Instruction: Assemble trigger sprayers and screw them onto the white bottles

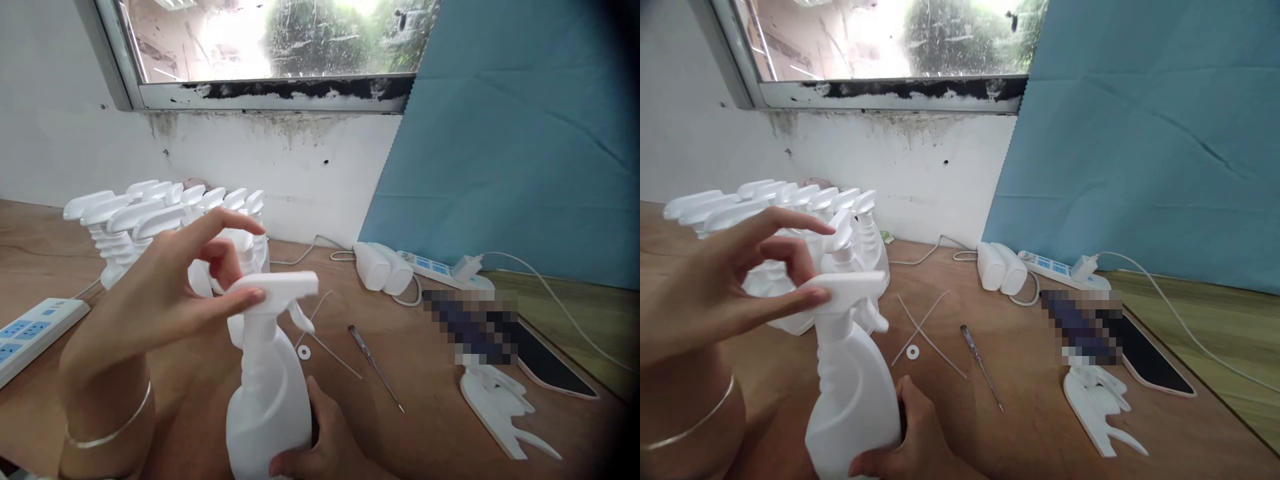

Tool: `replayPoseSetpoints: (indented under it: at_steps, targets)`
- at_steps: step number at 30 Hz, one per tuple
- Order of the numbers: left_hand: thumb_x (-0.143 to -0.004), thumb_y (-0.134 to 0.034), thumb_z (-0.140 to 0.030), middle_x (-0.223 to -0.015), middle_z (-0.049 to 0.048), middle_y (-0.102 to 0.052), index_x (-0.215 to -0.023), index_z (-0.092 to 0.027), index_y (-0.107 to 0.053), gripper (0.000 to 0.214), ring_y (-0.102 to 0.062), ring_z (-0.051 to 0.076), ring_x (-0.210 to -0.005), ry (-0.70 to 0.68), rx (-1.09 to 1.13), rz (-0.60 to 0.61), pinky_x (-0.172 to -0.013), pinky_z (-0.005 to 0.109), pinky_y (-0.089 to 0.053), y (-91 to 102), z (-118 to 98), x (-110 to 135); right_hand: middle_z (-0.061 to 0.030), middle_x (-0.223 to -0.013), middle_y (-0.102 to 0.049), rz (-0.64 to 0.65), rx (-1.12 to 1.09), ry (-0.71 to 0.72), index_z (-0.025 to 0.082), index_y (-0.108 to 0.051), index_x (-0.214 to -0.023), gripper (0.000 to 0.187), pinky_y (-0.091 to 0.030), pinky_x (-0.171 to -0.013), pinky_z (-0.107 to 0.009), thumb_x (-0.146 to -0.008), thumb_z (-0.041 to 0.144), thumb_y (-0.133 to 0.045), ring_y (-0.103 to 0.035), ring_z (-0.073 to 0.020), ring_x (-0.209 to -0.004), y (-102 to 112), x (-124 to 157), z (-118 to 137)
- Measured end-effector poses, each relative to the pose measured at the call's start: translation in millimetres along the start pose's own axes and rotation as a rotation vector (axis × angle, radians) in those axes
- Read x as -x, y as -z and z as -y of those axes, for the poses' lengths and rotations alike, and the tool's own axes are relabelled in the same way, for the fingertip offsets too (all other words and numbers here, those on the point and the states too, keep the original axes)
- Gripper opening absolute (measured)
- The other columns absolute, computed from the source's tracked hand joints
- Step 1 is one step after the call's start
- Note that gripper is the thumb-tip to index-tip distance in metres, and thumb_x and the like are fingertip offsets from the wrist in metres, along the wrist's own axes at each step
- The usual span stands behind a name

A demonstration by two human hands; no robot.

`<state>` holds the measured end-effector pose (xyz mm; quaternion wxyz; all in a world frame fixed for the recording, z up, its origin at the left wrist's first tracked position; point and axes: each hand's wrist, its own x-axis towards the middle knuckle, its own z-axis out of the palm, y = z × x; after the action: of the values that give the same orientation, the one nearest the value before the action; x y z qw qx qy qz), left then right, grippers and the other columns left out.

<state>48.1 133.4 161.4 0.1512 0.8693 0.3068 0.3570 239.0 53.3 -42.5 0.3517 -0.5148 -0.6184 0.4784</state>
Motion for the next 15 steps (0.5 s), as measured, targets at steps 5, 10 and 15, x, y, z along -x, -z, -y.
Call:
replayPoseSetpoints:
  at_steps: [5, 10, 15]
  targets:
    - [-0.073, -0.060, -0.024, -0.051, -0.0075, -0.045, -0.082, -0.025, -0.057, 0.010, -0.038, 0.007, -0.041, -0.002, -0.302, -0.247, -0.041, 0.022, -0.029, -19.4, -40.8, 24.7, -0.0025, -0.079, -0.059, -0.030, 0.023, 0.025, 0.017, -0.052, -0.091, 0.078, -0.042, -0.059, -0.024, -0.036, 0.068, -0.070, -0.051, -0.0153, -0.070, -6.3, 5.2, -3.3]
    - [-0.073, -0.063, -0.019, -0.058, -0.0042, -0.049, -0.076, -0.023, -0.059, 0.006, -0.043, 0.008, -0.048, -0.119, -0.127, -0.174, -0.042, 0.023, -0.034, -20.5, -37.4, 21.7, -0.0041, -0.080, -0.059, -0.017, 0.019, 0.104, 0.017, -0.056, -0.095, 0.080, -0.043, -0.060, -0.026, -0.039, 0.072, -0.067, -0.051, -0.0172, -0.070, -6.5, 3.6, -6.9]
    - [-0.068, -0.070, -0.022, -0.060, -0.0028, -0.055, -0.072, -0.024, -0.062, 0.008, -0.048, 0.010, -0.052, -0.154, 0.096, -0.049, -0.046, 0.024, -0.038, -7.6, -15.8, 8.2, -0.0027, -0.080, -0.060, 0.092, 0.053, 0.146, 0.016, -0.059, -0.090, 0.069, -0.043, -0.062, -0.025, -0.044, 0.067, -0.068, -0.051, -0.0150, -0.070, 4.0, -1.2, -2.9]
